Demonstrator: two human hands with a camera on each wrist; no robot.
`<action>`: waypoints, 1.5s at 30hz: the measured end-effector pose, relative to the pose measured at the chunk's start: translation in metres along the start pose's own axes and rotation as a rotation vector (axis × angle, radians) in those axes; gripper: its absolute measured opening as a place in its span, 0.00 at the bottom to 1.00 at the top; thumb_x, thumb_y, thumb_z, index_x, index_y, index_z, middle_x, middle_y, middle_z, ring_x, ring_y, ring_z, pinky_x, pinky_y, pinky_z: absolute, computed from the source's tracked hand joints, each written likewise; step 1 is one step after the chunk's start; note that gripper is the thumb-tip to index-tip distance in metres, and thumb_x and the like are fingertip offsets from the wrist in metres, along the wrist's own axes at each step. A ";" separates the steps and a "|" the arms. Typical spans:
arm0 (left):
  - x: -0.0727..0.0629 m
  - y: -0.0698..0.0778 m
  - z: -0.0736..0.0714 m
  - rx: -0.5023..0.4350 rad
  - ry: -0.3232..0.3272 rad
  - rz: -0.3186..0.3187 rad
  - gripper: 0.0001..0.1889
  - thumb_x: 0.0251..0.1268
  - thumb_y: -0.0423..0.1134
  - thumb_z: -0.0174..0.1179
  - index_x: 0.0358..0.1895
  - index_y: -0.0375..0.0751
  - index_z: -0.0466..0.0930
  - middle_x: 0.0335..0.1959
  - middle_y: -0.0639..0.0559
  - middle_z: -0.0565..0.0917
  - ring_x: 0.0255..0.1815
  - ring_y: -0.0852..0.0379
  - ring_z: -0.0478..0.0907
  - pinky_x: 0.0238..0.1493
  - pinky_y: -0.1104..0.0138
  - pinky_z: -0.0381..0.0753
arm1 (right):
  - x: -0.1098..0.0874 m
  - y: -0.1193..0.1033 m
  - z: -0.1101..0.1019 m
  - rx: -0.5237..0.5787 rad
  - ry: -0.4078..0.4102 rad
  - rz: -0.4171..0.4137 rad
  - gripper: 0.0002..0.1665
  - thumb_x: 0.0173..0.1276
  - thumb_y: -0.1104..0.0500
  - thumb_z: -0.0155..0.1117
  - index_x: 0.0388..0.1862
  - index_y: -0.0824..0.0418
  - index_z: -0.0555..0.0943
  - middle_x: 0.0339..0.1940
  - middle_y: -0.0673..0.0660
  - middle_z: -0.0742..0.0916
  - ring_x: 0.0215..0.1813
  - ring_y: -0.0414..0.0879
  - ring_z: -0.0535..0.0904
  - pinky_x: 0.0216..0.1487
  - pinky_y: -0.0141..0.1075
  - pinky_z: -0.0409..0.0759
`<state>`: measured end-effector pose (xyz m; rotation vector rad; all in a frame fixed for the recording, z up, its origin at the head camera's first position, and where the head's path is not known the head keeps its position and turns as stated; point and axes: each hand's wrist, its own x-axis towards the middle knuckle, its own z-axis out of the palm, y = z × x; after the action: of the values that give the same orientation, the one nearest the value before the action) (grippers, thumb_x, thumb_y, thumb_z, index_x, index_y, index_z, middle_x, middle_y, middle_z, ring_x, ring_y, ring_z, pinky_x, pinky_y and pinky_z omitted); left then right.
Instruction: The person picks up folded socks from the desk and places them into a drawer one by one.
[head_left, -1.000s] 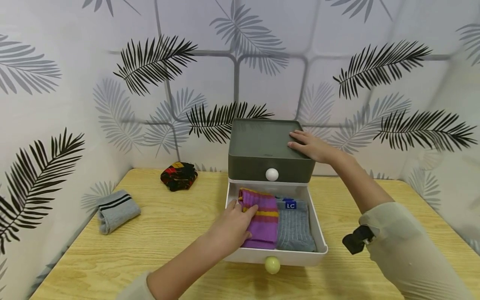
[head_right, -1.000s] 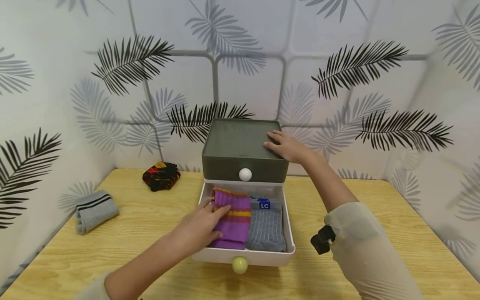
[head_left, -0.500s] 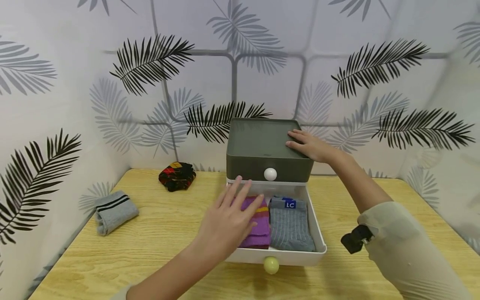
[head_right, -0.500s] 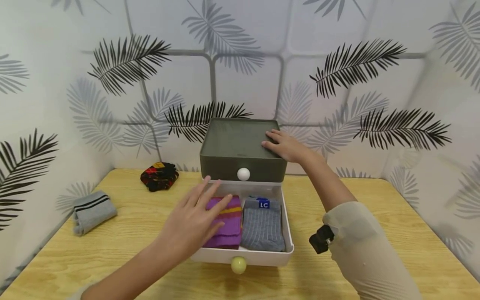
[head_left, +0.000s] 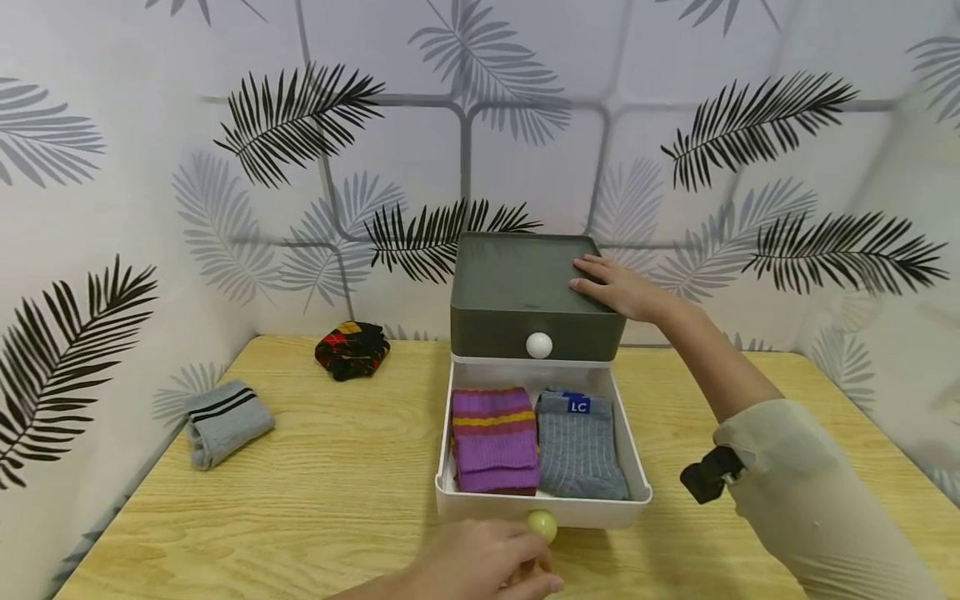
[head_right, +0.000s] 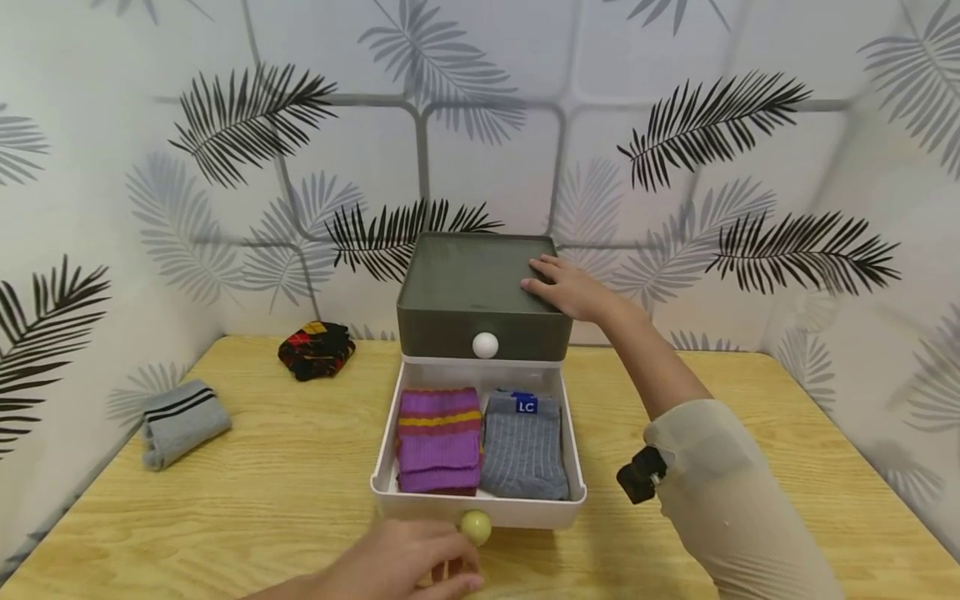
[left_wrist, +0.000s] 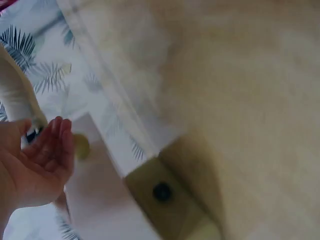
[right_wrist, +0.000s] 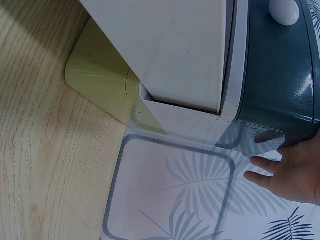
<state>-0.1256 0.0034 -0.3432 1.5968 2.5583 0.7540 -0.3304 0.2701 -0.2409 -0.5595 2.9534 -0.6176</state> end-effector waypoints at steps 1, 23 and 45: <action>0.000 -0.001 0.005 -0.146 -0.037 -0.093 0.13 0.67 0.49 0.52 0.31 0.47 0.81 0.21 0.68 0.71 0.23 0.74 0.66 0.26 0.83 0.66 | 0.000 0.000 0.000 -0.001 0.001 -0.001 0.37 0.75 0.46 0.39 0.72 0.68 0.49 0.72 0.67 0.49 0.71 0.63 0.38 0.66 0.56 0.39; 0.022 -0.019 0.044 -1.853 -0.097 -0.627 0.25 0.68 0.53 0.46 0.57 0.37 0.70 0.58 0.33 0.70 0.60 0.37 0.65 0.61 0.55 0.62 | 0.001 0.000 0.001 0.010 0.006 -0.009 0.37 0.74 0.45 0.39 0.72 0.67 0.50 0.72 0.67 0.50 0.71 0.62 0.38 0.66 0.56 0.39; 0.040 -0.030 0.028 -1.943 0.009 -0.653 0.28 0.67 0.48 0.50 0.61 0.28 0.63 0.54 0.37 0.73 0.59 0.30 0.63 0.58 0.51 0.65 | 0.000 0.000 0.001 -0.004 0.013 -0.008 0.36 0.75 0.47 0.39 0.72 0.67 0.49 0.72 0.68 0.46 0.71 0.63 0.37 0.66 0.57 0.39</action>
<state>-0.1616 0.0380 -0.3714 0.0684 0.9008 1.9207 -0.3299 0.2701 -0.2419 -0.5703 2.9665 -0.6186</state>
